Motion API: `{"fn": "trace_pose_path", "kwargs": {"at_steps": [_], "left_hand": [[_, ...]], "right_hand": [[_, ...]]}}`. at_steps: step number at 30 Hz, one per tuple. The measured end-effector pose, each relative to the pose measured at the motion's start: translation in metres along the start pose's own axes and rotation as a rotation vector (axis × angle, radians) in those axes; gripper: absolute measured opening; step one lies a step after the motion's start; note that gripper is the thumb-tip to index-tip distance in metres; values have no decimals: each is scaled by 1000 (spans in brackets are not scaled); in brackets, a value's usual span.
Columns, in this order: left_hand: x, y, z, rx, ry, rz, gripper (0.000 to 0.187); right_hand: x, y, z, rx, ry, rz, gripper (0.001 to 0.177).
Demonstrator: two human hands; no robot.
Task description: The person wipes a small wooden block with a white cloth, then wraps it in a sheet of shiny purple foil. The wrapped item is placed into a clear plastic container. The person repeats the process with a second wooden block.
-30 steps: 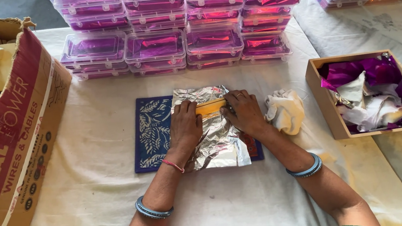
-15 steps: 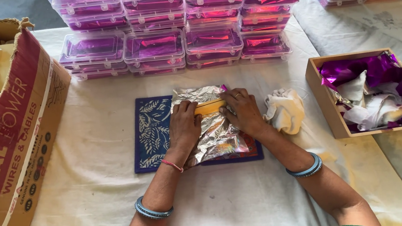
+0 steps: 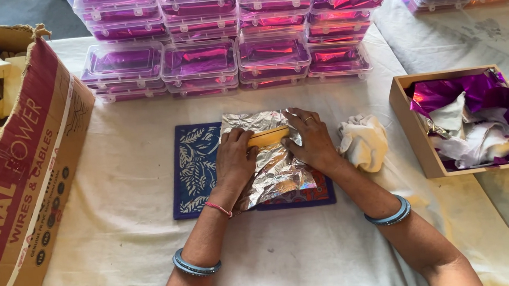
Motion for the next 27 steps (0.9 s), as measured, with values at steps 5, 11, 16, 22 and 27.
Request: {"fn": "trace_pose_path", "kwargs": {"at_steps": [5,11,16,22,27], "left_hand": [[-1,0,0,2,-14,-1,40],[-2,0,3,15,-13,7,51],[-2,-2,1,18,8,9,51],[-3,-3,1,24,-3,20,43],[-3,0,2,-4,-11,37,40]], "right_hand": [[0,-3,5,8,45,10,51],[-1,-2,4,18,49,10,42],[-1,-2,4,23,43,-6,42],[1,-5,9,44,42,7,38],[14,-1,15,88,-11,27,36]]}}
Point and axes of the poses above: each hand's wrist, its own x-axis towards the middle knuckle, its own y-axis out of the back of the hand, z = x × y, the point moved 6 cm from there along x, towards the middle knuckle, and after that the axes turned 1 degree about -z, right-handed, at the moved point
